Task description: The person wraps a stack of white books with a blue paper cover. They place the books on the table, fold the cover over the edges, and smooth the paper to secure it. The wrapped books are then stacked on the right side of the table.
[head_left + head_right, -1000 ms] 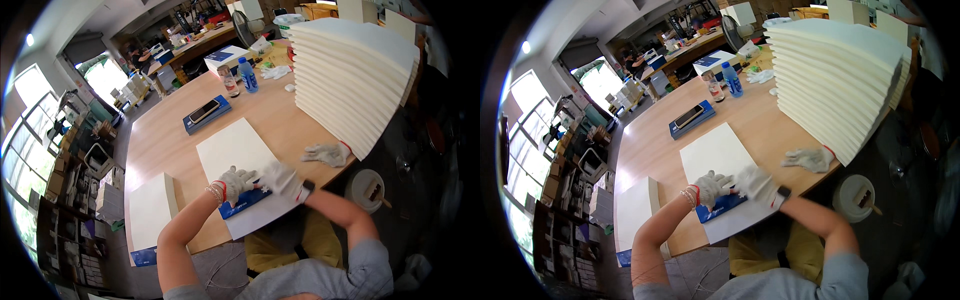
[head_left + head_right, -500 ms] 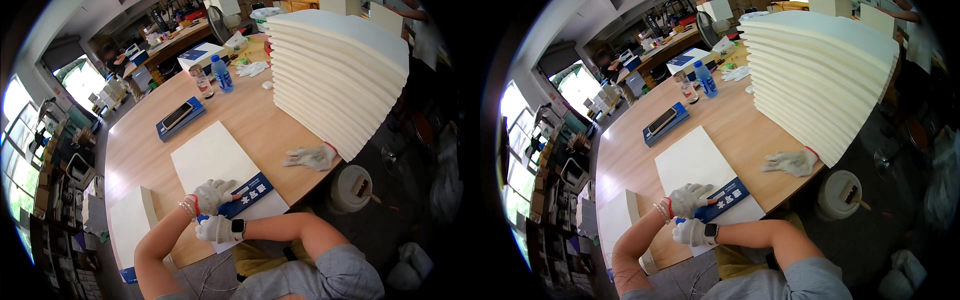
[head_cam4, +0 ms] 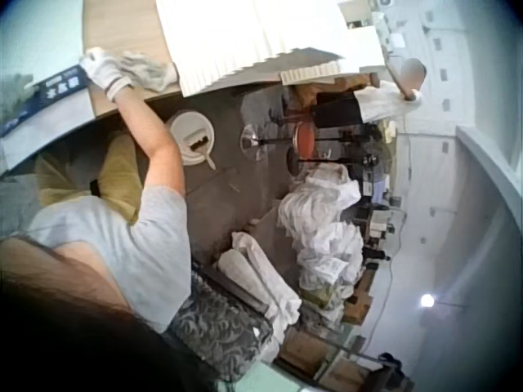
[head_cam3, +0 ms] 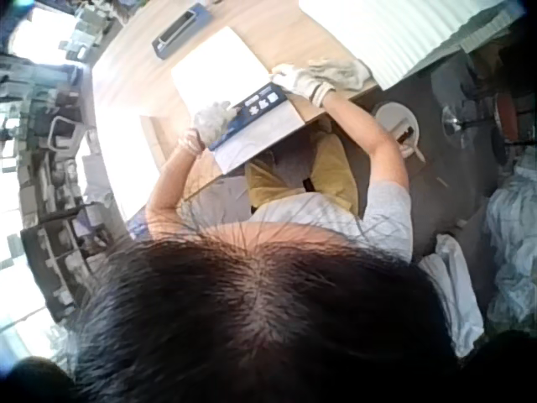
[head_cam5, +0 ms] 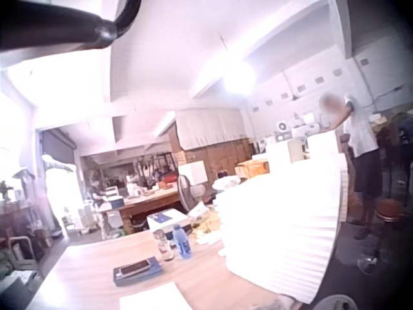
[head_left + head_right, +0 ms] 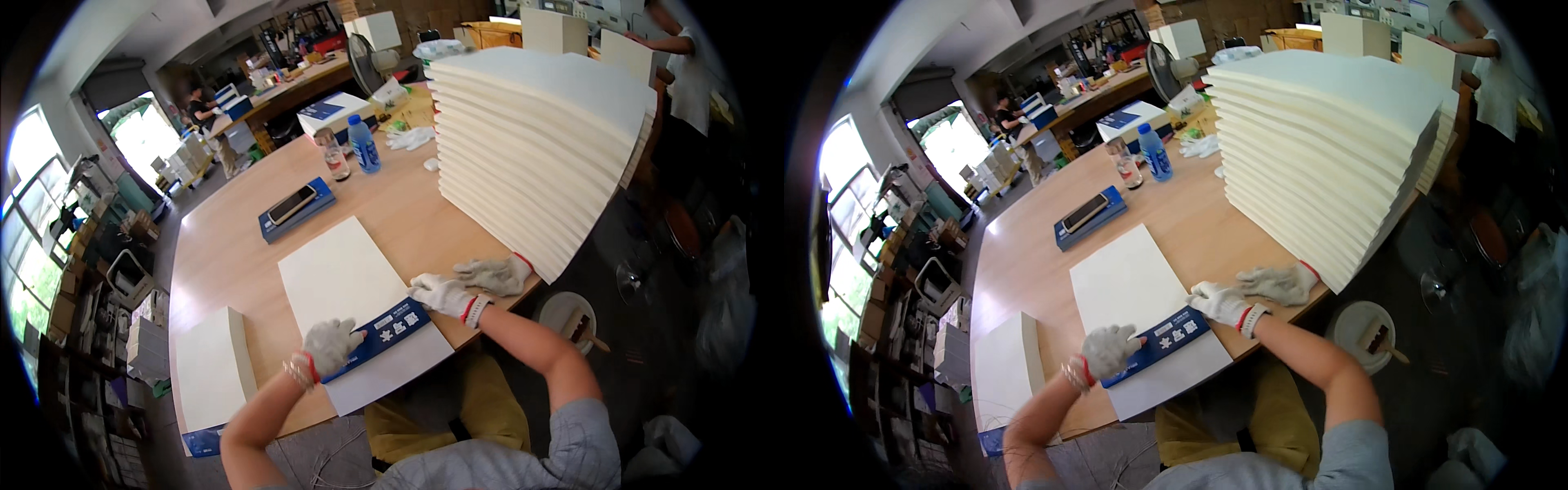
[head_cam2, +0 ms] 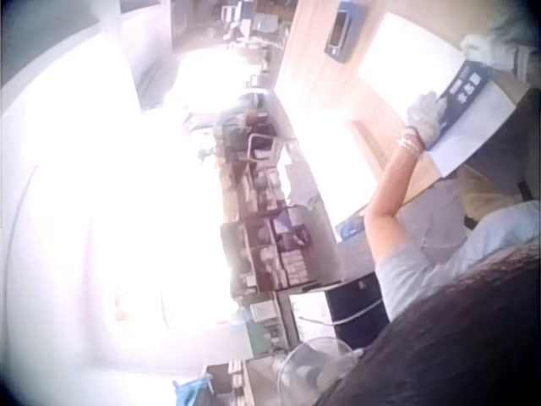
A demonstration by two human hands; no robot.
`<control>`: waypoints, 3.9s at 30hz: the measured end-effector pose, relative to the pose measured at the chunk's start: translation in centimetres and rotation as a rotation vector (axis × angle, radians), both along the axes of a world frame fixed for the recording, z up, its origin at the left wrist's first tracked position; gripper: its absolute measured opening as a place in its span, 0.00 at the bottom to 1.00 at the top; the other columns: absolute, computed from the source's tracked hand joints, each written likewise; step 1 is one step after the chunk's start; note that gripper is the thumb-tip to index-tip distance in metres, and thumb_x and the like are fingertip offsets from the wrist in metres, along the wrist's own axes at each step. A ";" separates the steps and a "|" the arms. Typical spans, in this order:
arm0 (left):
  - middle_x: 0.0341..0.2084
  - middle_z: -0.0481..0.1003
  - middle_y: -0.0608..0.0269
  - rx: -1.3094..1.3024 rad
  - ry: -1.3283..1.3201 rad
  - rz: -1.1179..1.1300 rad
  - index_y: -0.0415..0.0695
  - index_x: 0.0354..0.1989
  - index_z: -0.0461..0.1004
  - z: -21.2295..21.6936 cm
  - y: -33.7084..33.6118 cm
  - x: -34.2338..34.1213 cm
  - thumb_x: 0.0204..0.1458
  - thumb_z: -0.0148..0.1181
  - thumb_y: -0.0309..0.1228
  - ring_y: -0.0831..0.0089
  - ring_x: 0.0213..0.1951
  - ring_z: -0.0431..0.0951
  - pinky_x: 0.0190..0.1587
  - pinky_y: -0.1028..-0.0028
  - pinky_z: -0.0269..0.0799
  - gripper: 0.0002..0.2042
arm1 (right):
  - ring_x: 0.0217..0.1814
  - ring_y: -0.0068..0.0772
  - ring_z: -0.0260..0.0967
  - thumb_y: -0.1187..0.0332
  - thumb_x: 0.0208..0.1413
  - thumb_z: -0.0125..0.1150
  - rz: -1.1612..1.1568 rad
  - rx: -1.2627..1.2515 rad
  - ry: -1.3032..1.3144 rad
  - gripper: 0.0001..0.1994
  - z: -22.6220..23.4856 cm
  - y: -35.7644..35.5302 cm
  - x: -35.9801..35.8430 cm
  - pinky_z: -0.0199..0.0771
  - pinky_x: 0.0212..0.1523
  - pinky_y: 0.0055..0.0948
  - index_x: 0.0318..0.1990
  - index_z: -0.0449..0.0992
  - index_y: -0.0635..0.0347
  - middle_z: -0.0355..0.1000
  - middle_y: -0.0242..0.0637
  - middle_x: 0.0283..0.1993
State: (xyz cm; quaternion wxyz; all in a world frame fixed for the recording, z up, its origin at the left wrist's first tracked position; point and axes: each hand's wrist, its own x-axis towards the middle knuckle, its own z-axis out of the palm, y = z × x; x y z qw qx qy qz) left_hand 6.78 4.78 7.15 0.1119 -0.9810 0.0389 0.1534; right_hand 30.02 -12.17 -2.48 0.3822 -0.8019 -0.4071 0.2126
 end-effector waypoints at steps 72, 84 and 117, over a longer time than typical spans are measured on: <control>0.44 0.76 0.51 -1.274 -0.730 -0.186 0.38 0.48 0.73 20.9 -19.3 23.7 0.56 0.60 0.39 0.63 0.44 0.77 0.48 0.68 0.73 0.18 | 0.20 0.16 0.61 0.59 0.66 0.50 -0.058 0.504 0.365 0.11 -2.7 -7.2 2.6 0.63 0.20 0.19 0.36 0.71 0.55 0.65 0.24 0.23; 0.38 0.77 0.56 0.131 -0.906 -0.384 0.46 0.40 0.78 27.0 -23.6 29.0 0.54 0.54 0.51 0.61 0.44 0.77 0.49 0.63 0.72 0.20 | 0.21 0.14 0.60 0.57 0.68 0.48 -0.013 0.585 0.330 0.13 -2.5 -7.3 2.7 0.62 0.21 0.17 0.33 0.69 0.54 0.63 0.23 0.23; 0.51 0.72 0.50 -2.446 -0.551 0.480 0.35 0.63 0.59 8.9 0.1 2.8 0.51 0.51 0.23 0.62 0.48 0.78 0.50 0.66 0.79 0.27 | 0.39 0.33 0.74 0.59 0.61 0.58 0.112 0.851 -0.057 0.20 16.0 -9.6 1.0 0.78 0.42 0.35 0.55 0.68 0.63 0.74 0.39 0.45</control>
